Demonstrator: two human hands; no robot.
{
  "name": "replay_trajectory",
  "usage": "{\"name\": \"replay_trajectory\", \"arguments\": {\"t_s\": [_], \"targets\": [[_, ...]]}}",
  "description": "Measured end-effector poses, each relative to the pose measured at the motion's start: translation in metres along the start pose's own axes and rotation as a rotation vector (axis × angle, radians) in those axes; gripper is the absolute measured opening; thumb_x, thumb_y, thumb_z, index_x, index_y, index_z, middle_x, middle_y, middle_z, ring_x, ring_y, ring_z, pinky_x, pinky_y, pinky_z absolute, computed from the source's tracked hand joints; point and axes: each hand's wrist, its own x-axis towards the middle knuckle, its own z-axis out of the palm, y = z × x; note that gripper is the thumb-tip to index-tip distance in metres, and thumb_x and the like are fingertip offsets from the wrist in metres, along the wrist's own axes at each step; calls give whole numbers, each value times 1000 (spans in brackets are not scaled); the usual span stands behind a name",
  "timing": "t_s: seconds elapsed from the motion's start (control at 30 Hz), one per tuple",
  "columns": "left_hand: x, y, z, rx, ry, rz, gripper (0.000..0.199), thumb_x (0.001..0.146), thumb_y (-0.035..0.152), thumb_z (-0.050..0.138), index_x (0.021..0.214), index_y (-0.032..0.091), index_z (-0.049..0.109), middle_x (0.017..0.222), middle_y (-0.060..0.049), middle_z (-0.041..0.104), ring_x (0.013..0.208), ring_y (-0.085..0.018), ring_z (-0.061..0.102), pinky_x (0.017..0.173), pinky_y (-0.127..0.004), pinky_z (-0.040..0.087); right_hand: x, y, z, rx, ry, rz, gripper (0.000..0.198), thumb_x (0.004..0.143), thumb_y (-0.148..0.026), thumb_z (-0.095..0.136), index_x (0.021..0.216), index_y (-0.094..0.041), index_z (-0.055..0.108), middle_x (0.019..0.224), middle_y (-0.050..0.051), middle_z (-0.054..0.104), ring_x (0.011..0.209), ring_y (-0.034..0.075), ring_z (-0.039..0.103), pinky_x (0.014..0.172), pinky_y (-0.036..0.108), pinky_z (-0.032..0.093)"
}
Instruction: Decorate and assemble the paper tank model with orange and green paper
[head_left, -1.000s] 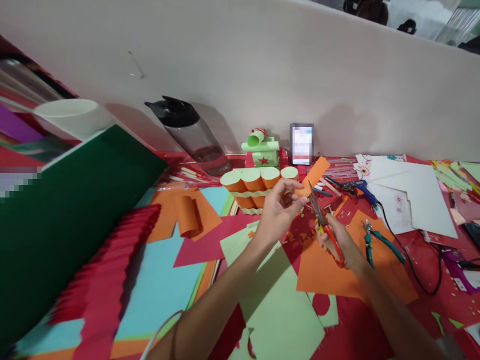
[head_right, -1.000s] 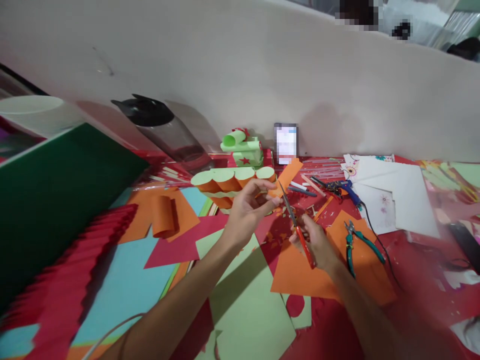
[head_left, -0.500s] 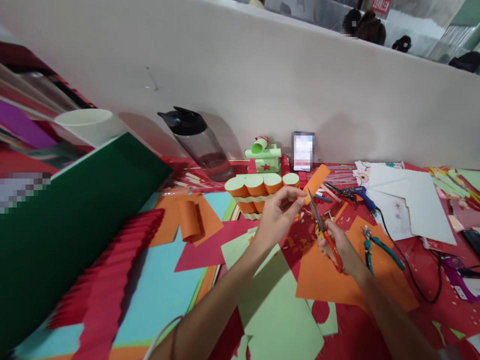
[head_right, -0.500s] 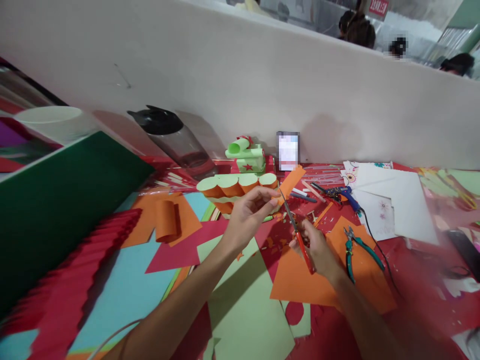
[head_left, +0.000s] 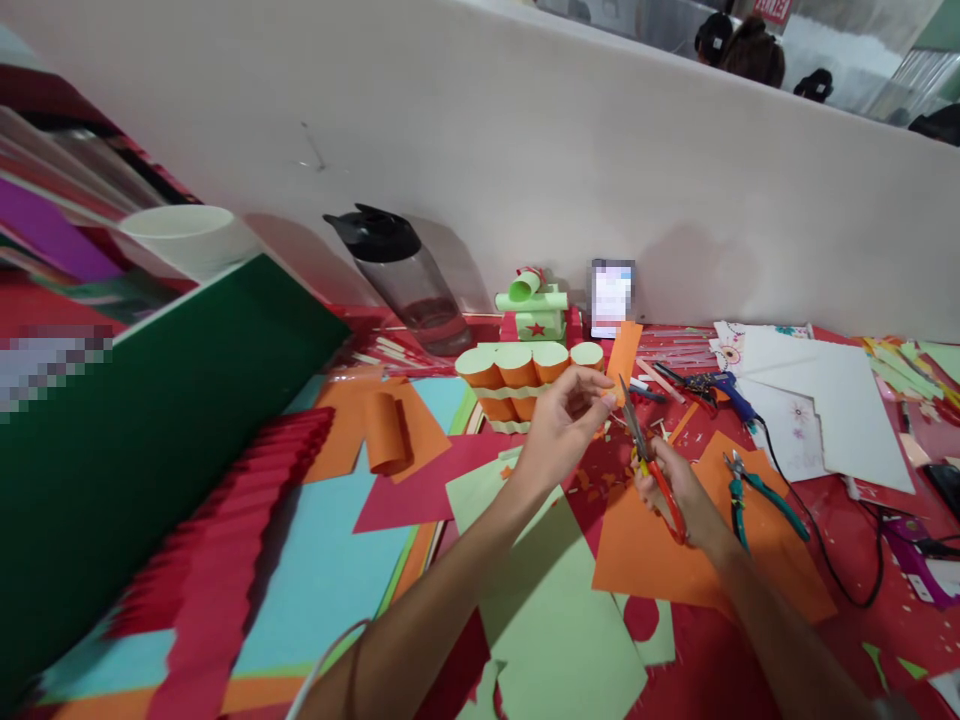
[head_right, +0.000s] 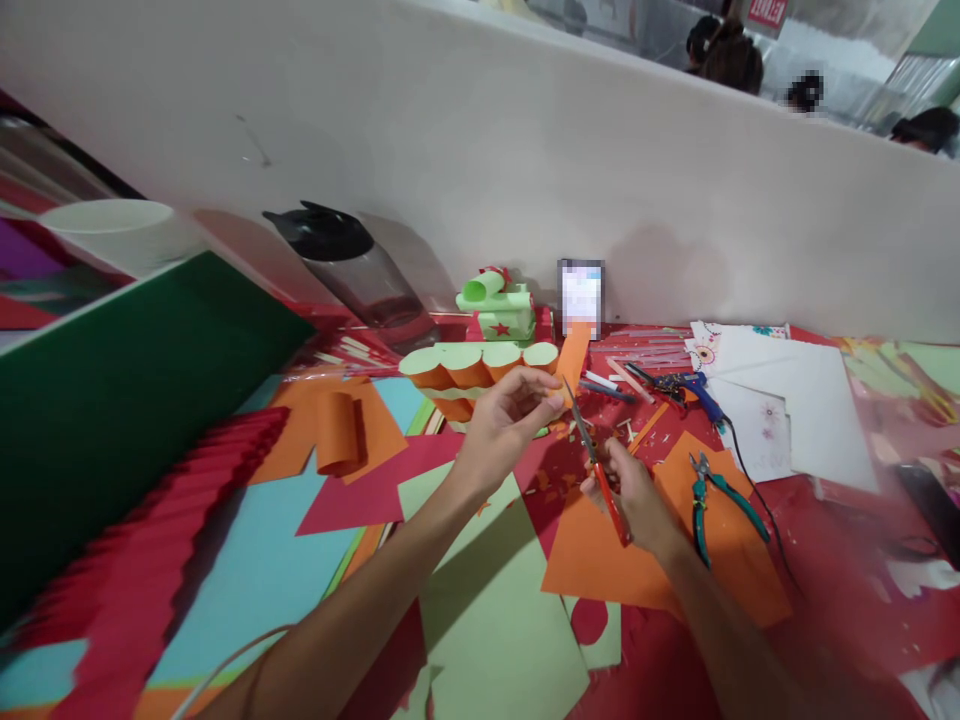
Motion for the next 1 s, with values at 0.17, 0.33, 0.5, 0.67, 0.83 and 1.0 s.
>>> {"name": "replay_trajectory", "arguments": {"t_s": [0.17, 0.33, 0.5, 0.67, 0.83, 1.0], "targets": [[0, 4, 0, -24, 10, -20, 29, 80, 28, 79, 99, 22, 57, 81, 3, 61, 72, -12, 62, 67, -24, 50, 0, -2, 0, 23, 2, -8, 35, 89, -49, 73, 102, -24, 53, 79, -5, 51, 61, 10, 41, 54, 21, 36], [-1, 6, 2, -25, -2, -37, 32, 80, 27, 79, 100, 22, 55, 78, 4, 61, 71, -13, 63, 68, -25, 50, 0, -3, 1, 54, -4, 9, 31, 90, -42, 73, 106, -25, 53, 79, -5, 49, 62, 10, 40, 55, 21, 37], [-2, 6, 3, -1, -22, -43, 31, 81, 27, 79, 100, 22, 55, 77, 4, 62, 73, -14, 65, 71, -27, 51, 1, -1, 0, 65, -9, 11, 35, 88, -44, 75, 105, -24, 53, 84, -4, 50, 62, 10, 39, 55, 21, 35], [-2, 6, 4, -25, -21, -34, 29, 82, 27, 77, 100, 21, 56, 79, 3, 63, 74, -14, 65, 70, -26, 51, 0, -2, 0, 84, -14, 1, 35, 88, -46, 76, 103, -25, 52, 86, -4, 50, 63, 9, 39, 53, 20, 33], [-2, 3, 5, -39, 4, -17, 29, 80, 26, 79, 100, 21, 57, 78, 3, 63, 71, -13, 65, 69, -26, 51, -1, -5, -1, 53, -24, 17, 34, 89, -45, 75, 102, -24, 52, 83, -4, 50, 61, 9, 40, 52, 20, 33], [-1, 0, 3, -51, 7, -10, 30, 80, 26, 79, 101, 21, 58, 77, 3, 64, 72, -13, 65, 71, -27, 53, -1, -7, -3, 8, -9, 22, 35, 89, -46, 76, 101, -24, 52, 80, -5, 51, 60, 10, 42, 52, 21, 35]]}}
